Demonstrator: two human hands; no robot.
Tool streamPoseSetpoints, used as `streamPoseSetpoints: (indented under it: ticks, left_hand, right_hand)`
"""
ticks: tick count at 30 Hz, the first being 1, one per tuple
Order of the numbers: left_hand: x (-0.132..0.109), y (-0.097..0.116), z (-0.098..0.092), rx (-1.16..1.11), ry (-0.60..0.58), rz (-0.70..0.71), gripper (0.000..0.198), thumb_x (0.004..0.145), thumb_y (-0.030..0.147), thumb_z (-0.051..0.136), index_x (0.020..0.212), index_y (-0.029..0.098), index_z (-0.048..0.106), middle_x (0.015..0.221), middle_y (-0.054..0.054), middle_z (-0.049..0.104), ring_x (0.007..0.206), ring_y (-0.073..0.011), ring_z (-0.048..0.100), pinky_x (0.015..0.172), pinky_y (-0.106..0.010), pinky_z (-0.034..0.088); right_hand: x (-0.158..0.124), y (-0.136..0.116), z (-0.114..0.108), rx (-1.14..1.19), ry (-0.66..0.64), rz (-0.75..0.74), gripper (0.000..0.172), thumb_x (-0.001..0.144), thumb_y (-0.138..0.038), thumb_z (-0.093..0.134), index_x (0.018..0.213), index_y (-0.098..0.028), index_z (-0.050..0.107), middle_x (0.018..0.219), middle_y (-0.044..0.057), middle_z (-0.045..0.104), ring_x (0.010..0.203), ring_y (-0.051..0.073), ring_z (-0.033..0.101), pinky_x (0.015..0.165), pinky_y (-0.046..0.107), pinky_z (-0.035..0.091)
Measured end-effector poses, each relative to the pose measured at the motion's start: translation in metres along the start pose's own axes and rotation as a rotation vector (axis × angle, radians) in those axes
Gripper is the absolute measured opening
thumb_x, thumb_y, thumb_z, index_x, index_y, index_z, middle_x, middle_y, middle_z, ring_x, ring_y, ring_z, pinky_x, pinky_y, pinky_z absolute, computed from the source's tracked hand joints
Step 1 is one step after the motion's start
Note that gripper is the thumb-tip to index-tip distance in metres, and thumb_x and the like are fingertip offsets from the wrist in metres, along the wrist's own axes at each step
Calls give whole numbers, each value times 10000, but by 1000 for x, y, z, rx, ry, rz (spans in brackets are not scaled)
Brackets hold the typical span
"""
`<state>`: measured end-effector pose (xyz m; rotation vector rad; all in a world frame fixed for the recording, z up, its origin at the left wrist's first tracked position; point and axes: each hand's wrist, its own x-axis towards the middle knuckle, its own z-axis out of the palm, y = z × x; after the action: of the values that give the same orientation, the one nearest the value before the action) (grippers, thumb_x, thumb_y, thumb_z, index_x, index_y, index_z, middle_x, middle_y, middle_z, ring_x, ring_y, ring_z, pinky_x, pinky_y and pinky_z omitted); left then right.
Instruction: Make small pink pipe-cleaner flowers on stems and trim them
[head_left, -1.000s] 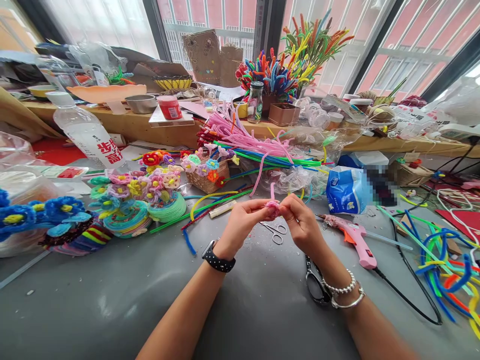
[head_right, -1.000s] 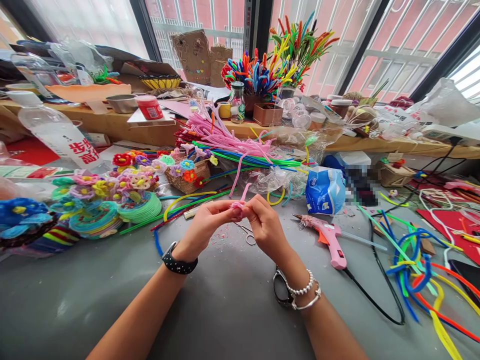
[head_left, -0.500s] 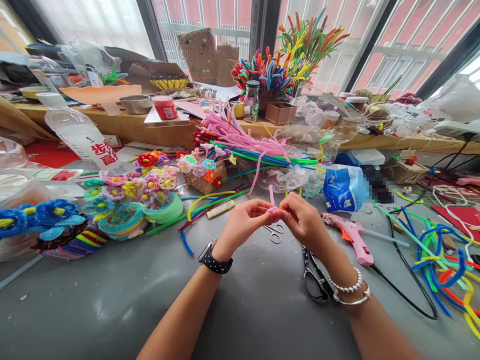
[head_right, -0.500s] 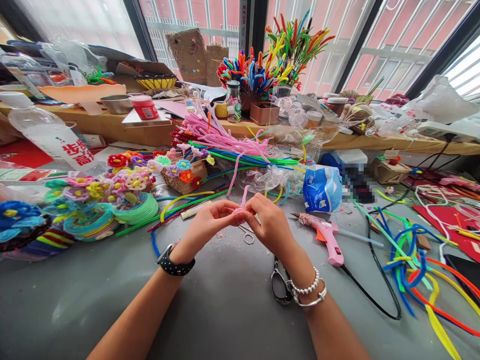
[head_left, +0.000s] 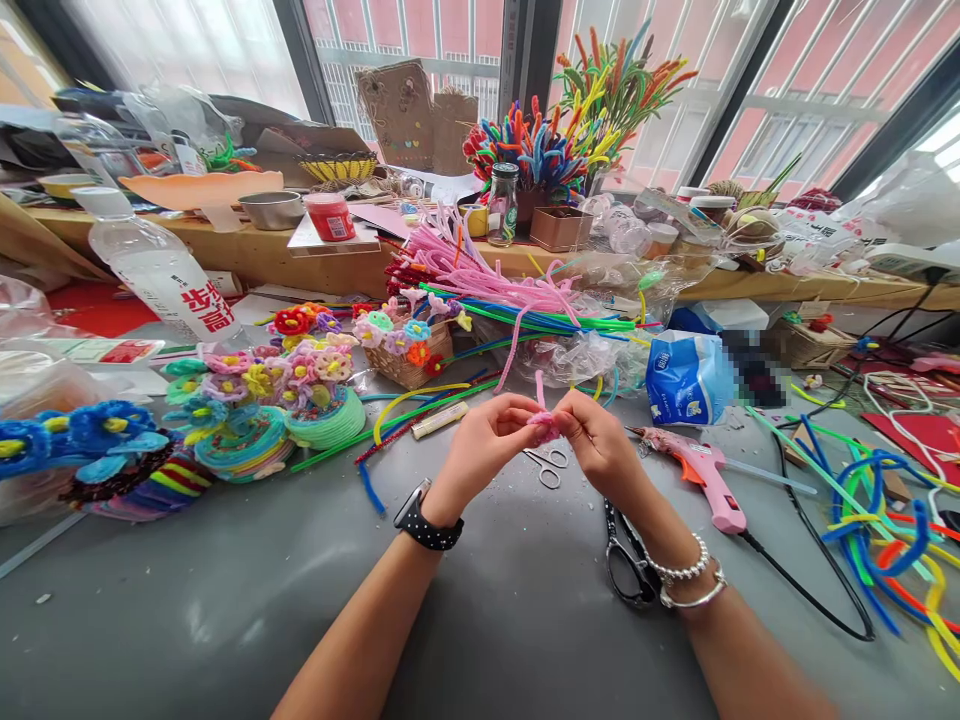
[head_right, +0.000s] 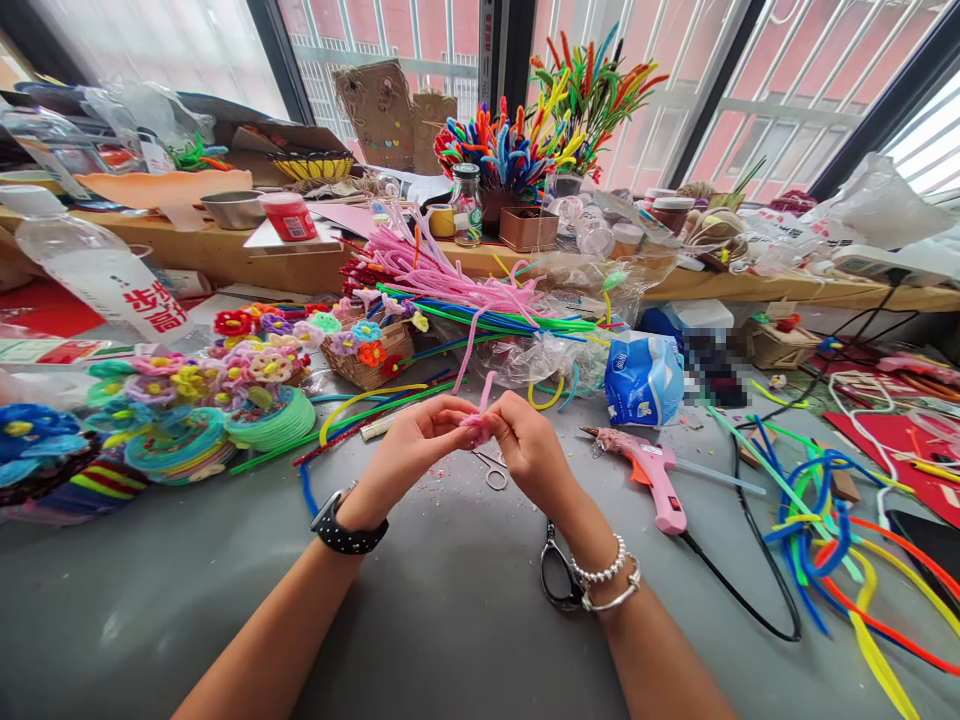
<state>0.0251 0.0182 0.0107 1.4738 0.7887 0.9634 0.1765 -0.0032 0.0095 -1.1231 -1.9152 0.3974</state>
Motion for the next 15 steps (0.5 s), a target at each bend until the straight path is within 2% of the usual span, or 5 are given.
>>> streamPoseSetpoints:
  ticks: [2, 5, 8, 11, 15]
  left_hand:
    - [0, -1, 1, 154, 97, 114, 172, 716, 295, 559, 827, 165, 579, 784, -56, 620, 730, -161, 593, 682, -279, 473]
    - [0, -2, 2, 540, 215, 326, 127, 761, 238, 495, 823, 195, 597, 833, -59, 600, 779, -167, 567, 735, -287, 443]
    - [-1, -4, 1, 826, 225, 460, 174, 789, 185, 437, 864, 194, 594, 849, -69, 586, 785, -165, 548, 727, -275, 427]
    - [0, -6, 2, 951, 203, 537, 200, 804, 168, 407, 888, 170, 589, 846, -77, 580, 764, -155, 544, 708, -258, 426]
    - [1, -8, 1, 974, 224, 606, 179, 798, 150, 424, 874, 167, 585, 834, -56, 573, 749, -136, 544, 693, -239, 434]
  right_hand:
    - [0, 1, -1, -85, 37, 7, 195, 856, -276, 399, 714, -173, 485, 663, -3, 463, 601, 115, 445, 568, 225, 364]
    - [-1, 3, -3, -261, 54, -29, 138, 807, -306, 491, 810, -169, 501, 718, 16, 500, 622, 129, 466, 589, 239, 384]
    - [-2, 4, -4, -430, 45, -130, 112, 818, -262, 476, 850, -165, 523, 786, 53, 551, 754, 165, 503, 681, 262, 399]
    - [-3, 6, -2, -524, 53, -189, 130, 835, -239, 445, 845, -162, 549, 798, 68, 580, 783, 175, 514, 691, 263, 404]
    - [-3, 7, 0, -546, 96, -232, 154, 834, -229, 451, 794, -148, 576, 740, 65, 592, 708, 162, 527, 640, 247, 411]
